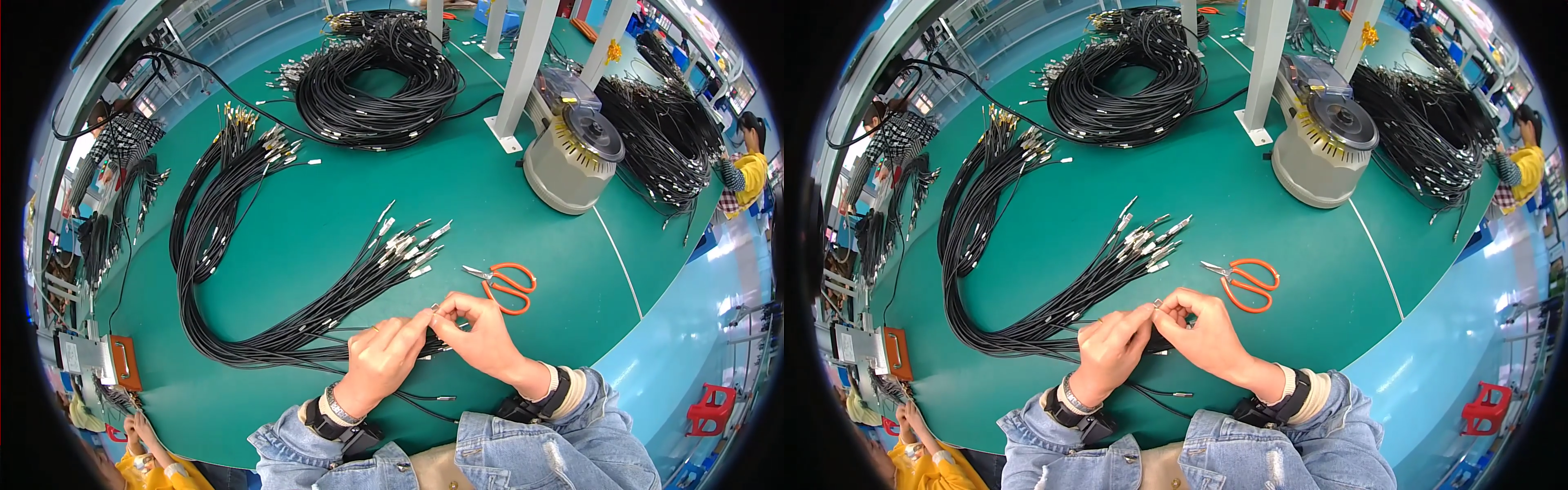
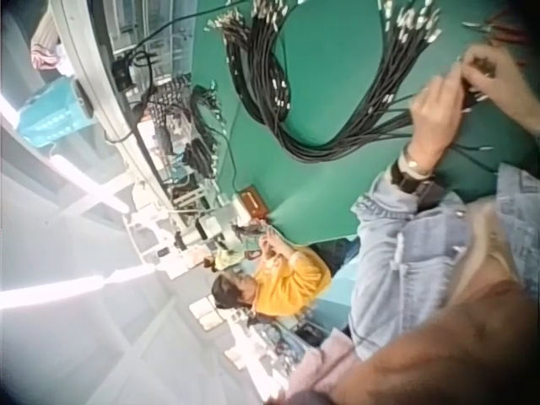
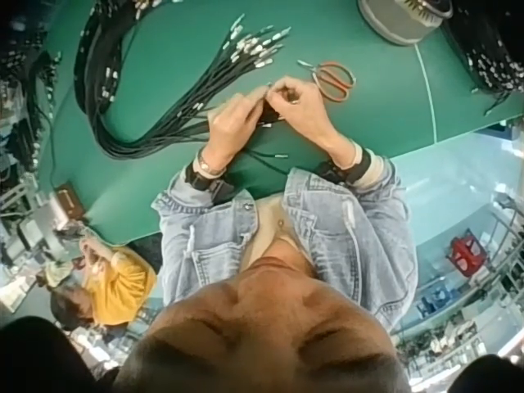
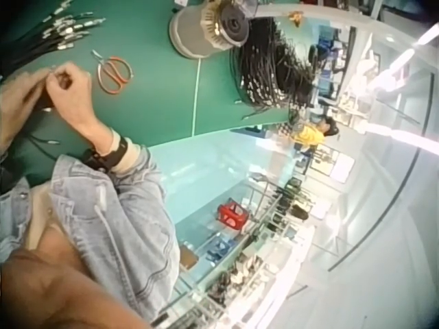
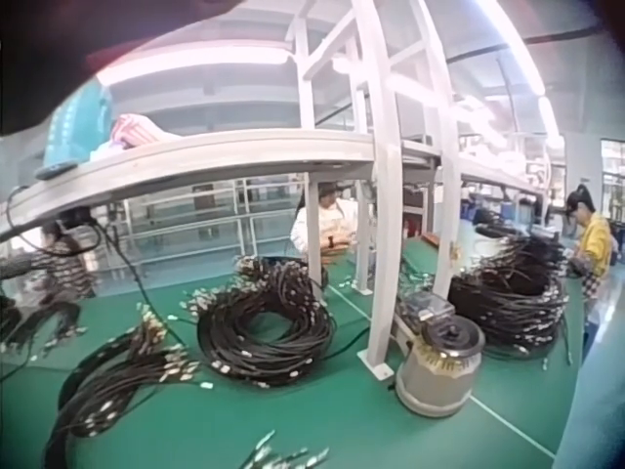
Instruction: The person picks up a cable, slides a yellow sleeve onto the connector, and presses it into place by hand before using shears to trim the end.
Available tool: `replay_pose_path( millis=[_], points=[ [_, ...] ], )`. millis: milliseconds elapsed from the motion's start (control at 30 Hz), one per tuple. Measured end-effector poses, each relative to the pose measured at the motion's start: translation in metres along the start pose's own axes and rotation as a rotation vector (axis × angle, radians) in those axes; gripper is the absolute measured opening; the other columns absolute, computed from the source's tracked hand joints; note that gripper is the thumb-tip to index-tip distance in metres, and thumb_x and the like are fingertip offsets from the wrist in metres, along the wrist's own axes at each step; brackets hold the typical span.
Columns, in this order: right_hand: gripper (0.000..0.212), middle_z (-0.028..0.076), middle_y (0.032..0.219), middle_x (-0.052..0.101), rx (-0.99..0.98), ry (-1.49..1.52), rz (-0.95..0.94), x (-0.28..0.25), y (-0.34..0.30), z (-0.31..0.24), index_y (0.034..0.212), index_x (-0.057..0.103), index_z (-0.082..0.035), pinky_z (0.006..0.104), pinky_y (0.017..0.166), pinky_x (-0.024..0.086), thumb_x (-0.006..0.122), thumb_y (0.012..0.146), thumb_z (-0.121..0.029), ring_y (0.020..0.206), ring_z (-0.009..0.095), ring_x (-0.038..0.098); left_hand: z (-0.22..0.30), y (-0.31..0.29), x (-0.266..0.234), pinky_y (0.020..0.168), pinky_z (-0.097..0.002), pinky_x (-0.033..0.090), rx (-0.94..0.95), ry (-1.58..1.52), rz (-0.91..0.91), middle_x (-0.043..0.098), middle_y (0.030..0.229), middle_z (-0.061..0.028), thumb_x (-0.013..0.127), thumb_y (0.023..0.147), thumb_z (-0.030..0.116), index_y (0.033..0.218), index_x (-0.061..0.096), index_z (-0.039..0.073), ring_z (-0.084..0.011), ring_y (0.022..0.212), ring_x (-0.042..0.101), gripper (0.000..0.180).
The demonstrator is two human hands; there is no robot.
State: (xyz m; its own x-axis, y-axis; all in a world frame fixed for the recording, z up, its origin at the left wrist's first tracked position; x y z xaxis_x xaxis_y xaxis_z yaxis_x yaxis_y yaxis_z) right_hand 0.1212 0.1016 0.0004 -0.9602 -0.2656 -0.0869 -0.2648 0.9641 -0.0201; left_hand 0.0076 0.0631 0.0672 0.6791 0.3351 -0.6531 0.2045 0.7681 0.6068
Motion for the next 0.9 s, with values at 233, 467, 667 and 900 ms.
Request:
replay_pose_path(
  millis=[233, 467, 667, 900],
  points=[
    [0.012, 0.001, 0.084, 0.062, 0.123, 0.125, -0.115, 0.008, -0.001, 0.005, 0.096, 0.062, 0.002, 0.0204, 0.065, 0.044, 0.061, 0.087, -0.005, 0.076, 0.006, 0.055, -0.001, -0.001, -0.007, 0.041, -0.0226, 0.04, 0.02, -0.011, 0.075, 0.058, 0.061, -0.0044, 0.07, 0.071, -0.006, 0.098, 0.066, 0.003, -0.0116, 0.045, 0.053, 0.029],
    [0.017, 0.0, 0.08, 0.059, 0.161, 0.273, -0.102, 0.009, -0.001, 0.004, 0.101, 0.06, 0.002, 0.0209, 0.063, 0.044, 0.061, 0.087, -0.008, 0.073, 0.005, 0.052, -0.017, -0.003, -0.002, 0.042, -0.0198, 0.04, -0.185, -0.148, 0.005, 0.061, 0.064, -0.0041, 0.07, 0.073, -0.005, 0.098, 0.065, 0.001, -0.0063, 0.048, 0.053, 0.026],
    [0.013, -0.001, 0.075, 0.058, 0.07, 0.28, -0.07, 0.009, 0.001, 0.0, 0.094, 0.06, 0.001, 0.0215, 0.058, 0.041, 0.062, 0.087, -0.01, 0.069, 0.004, 0.05, -0.017, -0.002, -0.002, 0.041, -0.0186, 0.038, -0.201, -0.156, 0.002, 0.061, 0.065, -0.0034, 0.07, 0.074, -0.005, 0.095, 0.065, 0.001, -0.0045, 0.048, 0.052, 0.022],
    [0.012, -0.001, 0.072, 0.058, 0.096, 0.203, -0.077, 0.007, 0.0, 0.007, 0.086, 0.061, 0.001, 0.0213, 0.056, 0.04, 0.062, 0.087, -0.011, 0.067, 0.004, 0.049, -0.019, -0.002, -0.005, 0.041, -0.0188, 0.037, -0.252, -0.198, 0.01, 0.062, 0.066, -0.0035, 0.071, 0.074, -0.003, 0.083, 0.062, 0.001, -0.0049, 0.048, 0.051, 0.013]
  ],
)
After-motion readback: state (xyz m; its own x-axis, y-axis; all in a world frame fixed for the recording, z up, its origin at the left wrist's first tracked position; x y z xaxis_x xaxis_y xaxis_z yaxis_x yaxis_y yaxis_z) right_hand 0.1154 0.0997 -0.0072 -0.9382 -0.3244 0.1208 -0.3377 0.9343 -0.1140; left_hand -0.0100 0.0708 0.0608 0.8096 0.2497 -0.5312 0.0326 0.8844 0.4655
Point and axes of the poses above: each hand's wrist, its own y-axis towards the middle knuckle, its own x-axis out of the palm, z = x × y, the point moved 10 cm from there along y, towards the middle knuckle
